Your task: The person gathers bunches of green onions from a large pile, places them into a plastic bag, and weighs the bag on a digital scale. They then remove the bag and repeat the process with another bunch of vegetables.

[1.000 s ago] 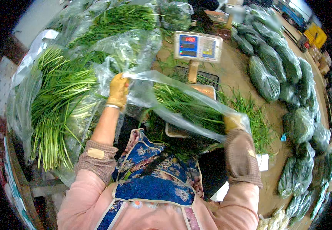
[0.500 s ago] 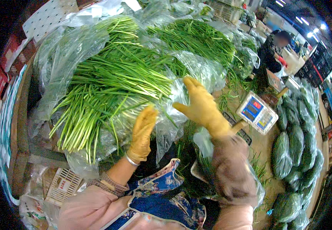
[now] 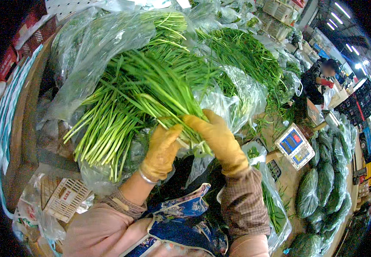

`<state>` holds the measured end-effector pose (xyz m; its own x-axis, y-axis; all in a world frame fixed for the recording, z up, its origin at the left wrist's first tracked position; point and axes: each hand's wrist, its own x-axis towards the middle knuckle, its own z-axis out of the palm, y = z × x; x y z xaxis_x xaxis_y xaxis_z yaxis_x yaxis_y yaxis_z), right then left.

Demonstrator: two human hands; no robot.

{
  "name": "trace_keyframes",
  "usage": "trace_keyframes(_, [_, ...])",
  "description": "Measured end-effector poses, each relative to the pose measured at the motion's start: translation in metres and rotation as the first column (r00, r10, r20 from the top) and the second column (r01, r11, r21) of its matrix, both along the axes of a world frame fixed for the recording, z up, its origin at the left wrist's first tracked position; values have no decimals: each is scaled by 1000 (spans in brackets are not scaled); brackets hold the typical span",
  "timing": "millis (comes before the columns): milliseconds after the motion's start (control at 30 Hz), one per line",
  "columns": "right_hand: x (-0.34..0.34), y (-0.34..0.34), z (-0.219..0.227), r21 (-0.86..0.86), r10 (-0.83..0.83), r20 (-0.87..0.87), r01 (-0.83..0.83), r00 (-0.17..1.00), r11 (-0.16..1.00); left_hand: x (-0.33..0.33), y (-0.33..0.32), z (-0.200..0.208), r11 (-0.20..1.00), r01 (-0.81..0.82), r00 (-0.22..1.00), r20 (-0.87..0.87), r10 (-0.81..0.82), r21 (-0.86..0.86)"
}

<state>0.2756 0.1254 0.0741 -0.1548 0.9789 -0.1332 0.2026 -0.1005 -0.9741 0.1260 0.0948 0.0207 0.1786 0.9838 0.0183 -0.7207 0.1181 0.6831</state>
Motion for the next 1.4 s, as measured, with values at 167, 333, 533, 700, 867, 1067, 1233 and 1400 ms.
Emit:
trace_keyframes(167, [-11, -15, -21, -8, -58, 179, 60, 982, 998, -35, -46, -32, 994, -9, 999, 39, 13, -106])
trace_keyframes(333, [5, -22, -33, 214, -21, 625, -145, 780, 966, -62, -64, -47, 973, -37, 999, -40, 28, -228])
trace_keyframes(533, [-44, -57, 9, 654, -221, 658, -401, 720, 641, -67, -72, -38, 983, -7, 1000, 11, 9, -186])
trace_keyframes(700, [-53, -41, -26, 435, -151, 759, -321, 633, 841, -67, -74, -35, 978, -14, 1000, 9, 16, -209])
trace_keyframes(867, [-39, -68, 42, 184, -133, -230, 177, 964, 967, -74, -74, -48, 980, 18, 994, 111, 4, -196])
trace_keyframes(1067, [-55, -94, 15, 231, 32, -75, -14, 997, 973, -61, -61, -31, 868, 490, 772, 502, -391, -78])
trace_keyframes(1233, [-63, -118, -31, 585, 98, 705, -655, 702, 478, -44, -41, -27, 916, 352, 935, 26, -354, -190])
trace_keyframes(1400, [-15, -177, -4, 560, 352, 484, -592, 801, 579, -50, -44, -36, 969, 206, 969, -110, -221, -139])
